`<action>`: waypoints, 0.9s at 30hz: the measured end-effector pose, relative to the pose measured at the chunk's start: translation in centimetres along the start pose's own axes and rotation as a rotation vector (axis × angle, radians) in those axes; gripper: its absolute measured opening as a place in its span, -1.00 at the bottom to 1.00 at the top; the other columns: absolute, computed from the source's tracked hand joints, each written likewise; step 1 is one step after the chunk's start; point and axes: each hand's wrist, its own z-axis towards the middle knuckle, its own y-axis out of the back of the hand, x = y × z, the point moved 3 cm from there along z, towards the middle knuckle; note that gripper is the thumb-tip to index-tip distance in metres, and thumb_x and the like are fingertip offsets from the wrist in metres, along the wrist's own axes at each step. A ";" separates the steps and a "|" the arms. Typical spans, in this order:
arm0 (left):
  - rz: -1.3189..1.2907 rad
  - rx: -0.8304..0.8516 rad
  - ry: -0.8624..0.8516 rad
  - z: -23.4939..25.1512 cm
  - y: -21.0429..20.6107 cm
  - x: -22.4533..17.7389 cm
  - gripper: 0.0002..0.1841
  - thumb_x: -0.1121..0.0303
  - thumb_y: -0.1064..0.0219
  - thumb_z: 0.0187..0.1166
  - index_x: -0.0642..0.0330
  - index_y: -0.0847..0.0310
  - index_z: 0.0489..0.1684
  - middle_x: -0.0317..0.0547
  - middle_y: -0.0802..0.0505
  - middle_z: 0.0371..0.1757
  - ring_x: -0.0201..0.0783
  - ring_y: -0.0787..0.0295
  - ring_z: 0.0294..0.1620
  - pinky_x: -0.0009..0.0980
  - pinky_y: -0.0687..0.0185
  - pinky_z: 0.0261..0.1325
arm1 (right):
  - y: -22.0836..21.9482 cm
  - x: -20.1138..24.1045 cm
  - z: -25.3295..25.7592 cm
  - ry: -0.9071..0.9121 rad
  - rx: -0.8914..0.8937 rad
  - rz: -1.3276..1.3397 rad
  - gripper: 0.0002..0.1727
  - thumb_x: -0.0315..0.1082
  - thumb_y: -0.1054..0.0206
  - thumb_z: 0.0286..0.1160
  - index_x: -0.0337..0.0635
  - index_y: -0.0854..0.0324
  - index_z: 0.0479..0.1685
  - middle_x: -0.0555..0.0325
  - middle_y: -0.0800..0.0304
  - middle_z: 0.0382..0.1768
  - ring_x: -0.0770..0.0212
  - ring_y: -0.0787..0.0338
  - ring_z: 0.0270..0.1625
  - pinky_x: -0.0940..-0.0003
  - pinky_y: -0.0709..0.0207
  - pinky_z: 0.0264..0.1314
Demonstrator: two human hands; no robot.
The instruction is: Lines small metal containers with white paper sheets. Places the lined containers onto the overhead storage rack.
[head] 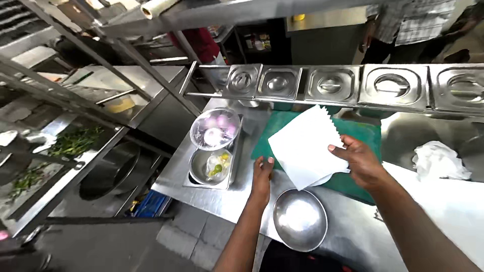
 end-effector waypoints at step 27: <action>1.415 0.922 0.036 -6.5 -5.3 4.9 -0.58 0.43 -0.38 0.45 0.23 -0.60 0.32 0.25 -0.69 0.37 0.28 -0.61 0.42 0.34 -0.52 0.37 | 3.8 -13.3 -7.9 -0.098 0.123 -0.677 -0.65 -0.20 -0.45 0.45 -0.22 -0.70 0.11 0.02 -0.78 -0.06 0.17 -0.79 -0.10 0.18 -0.71 -0.03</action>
